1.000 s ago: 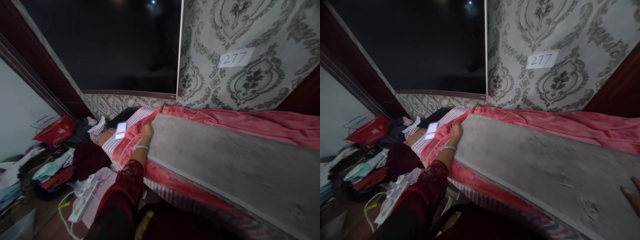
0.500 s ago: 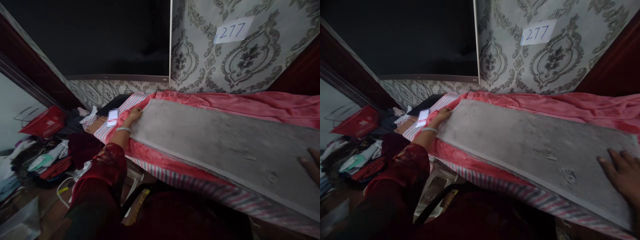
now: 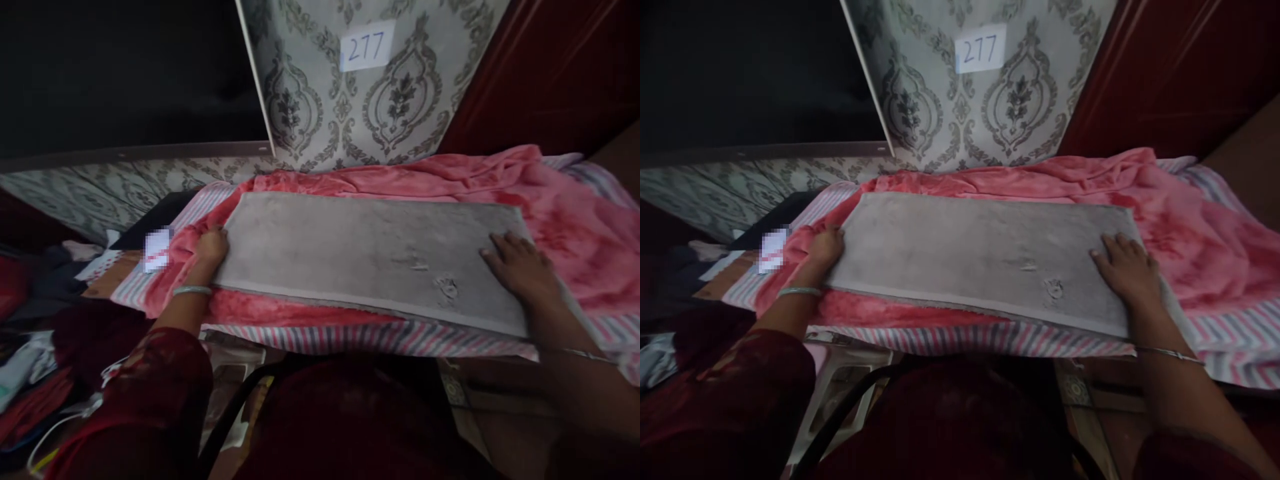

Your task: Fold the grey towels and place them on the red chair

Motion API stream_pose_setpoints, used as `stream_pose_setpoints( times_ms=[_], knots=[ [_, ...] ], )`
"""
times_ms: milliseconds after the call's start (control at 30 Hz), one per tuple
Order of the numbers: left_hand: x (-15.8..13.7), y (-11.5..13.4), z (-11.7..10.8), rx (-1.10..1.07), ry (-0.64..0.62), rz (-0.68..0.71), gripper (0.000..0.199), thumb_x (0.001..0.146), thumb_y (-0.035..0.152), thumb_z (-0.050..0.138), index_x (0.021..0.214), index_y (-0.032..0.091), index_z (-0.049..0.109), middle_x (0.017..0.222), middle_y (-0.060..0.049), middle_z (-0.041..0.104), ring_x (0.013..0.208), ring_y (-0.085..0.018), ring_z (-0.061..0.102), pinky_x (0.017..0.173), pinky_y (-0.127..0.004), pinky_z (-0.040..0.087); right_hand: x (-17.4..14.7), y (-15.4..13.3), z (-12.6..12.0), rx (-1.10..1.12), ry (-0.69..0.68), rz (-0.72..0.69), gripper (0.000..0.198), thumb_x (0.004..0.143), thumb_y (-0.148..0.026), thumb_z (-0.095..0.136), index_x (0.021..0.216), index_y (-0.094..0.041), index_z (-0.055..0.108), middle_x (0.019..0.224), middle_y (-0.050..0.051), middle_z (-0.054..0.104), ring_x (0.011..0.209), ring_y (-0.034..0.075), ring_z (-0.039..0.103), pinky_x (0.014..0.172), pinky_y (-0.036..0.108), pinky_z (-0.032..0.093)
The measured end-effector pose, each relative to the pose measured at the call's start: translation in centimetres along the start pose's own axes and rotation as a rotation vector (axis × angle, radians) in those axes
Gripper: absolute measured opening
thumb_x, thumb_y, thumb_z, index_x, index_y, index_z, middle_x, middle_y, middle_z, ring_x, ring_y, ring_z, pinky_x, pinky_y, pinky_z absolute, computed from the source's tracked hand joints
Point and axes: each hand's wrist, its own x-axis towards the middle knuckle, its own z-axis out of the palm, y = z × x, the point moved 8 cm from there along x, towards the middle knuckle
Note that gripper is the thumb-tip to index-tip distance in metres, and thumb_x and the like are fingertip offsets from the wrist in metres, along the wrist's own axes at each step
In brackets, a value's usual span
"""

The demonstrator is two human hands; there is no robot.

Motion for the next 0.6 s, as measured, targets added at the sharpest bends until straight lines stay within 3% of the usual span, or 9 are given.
stream_pose_setpoints(
  times_ms=[100, 200, 333, 433, 500, 600],
  knots=[
    [-0.4, 2.1, -1.4, 0.104, 0.061, 0.095, 0.051, 0.095, 0.029, 0.038, 0.139, 0.006, 0.053, 0.133, -0.025, 0.061, 0.126, -0.038, 0.056, 0.104, -0.050, 0.047, -0.2, -0.1, -0.4, 0.035, -0.007, 0.019, 0.076, 0.104, -0.057, 0.014, 0.158, -0.010, 0.038, 0.167, 0.019, 0.027, 0.151, 0.035, 0.026, 0.117, 0.056, 0.026],
    [-2.3, 8.1, -1.8, 0.100, 0.109, 0.398, 0.060, 0.096, 0.033, 0.043, 0.150, 0.007, 0.042, 0.154, -0.024, 0.044, 0.143, -0.037, 0.041, 0.116, -0.050, 0.036, -0.2, -0.2, -0.6, 0.050, 0.002, 0.008, 0.073, 0.105, -0.055, 0.017, 0.158, -0.009, 0.038, 0.167, 0.019, 0.028, 0.151, 0.036, 0.027, 0.117, 0.057, 0.025],
    [-6.8, 18.9, 1.0, -0.006, -0.159, 0.885, 0.066, 0.099, 0.046, 0.044, 0.158, 0.018, 0.031, 0.168, -0.014, 0.026, 0.154, -0.031, 0.024, 0.124, -0.045, 0.023, -0.1, -0.1, -0.6, 0.047, 0.023, 0.012, 0.071, 0.106, -0.054, 0.019, 0.158, -0.010, 0.039, 0.166, 0.019, 0.029, 0.150, 0.037, 0.028, 0.117, 0.057, 0.026],
    [-10.8, 25.5, 2.4, -0.097, -0.295, 1.148, 0.068, 0.101, 0.053, 0.039, 0.161, 0.024, 0.027, 0.171, -0.011, 0.020, 0.157, -0.029, 0.019, 0.125, -0.044, 0.019, 0.2, 0.2, -0.3, 0.041, 0.040, 0.022, 0.069, 0.105, -0.053, 0.023, 0.157, -0.013, 0.041, 0.165, 0.017, 0.032, 0.150, 0.037, 0.031, 0.118, 0.058, 0.029],
    [-13.1, 28.3, 3.1, -0.124, -0.334, 1.243, 0.070, 0.100, 0.056, 0.040, 0.162, 0.025, 0.025, 0.172, -0.011, 0.018, 0.157, -0.030, 0.017, 0.125, -0.046, 0.018, 0.6, 0.5, 0.0, 0.031, 0.068, 0.025, 0.067, 0.103, -0.053, 0.025, 0.157, -0.016, 0.042, 0.164, 0.015, 0.035, 0.149, 0.036, 0.033, 0.118, 0.059, 0.031],
    [-15.9, 30.0, 4.5, -0.109, -0.348, 1.301, 0.071, 0.098, 0.056, 0.046, 0.161, 0.028, 0.029, 0.171, -0.010, 0.019, 0.157, -0.034, 0.015, 0.126, -0.053, 0.015, 1.1, 1.0, 0.5, 0.014, 0.106, 0.011, 0.065, 0.102, -0.053, 0.025, 0.156, -0.021, 0.043, 0.162, 0.012, 0.039, 0.148, 0.035, 0.036, 0.117, 0.059, 0.033]
  ],
)
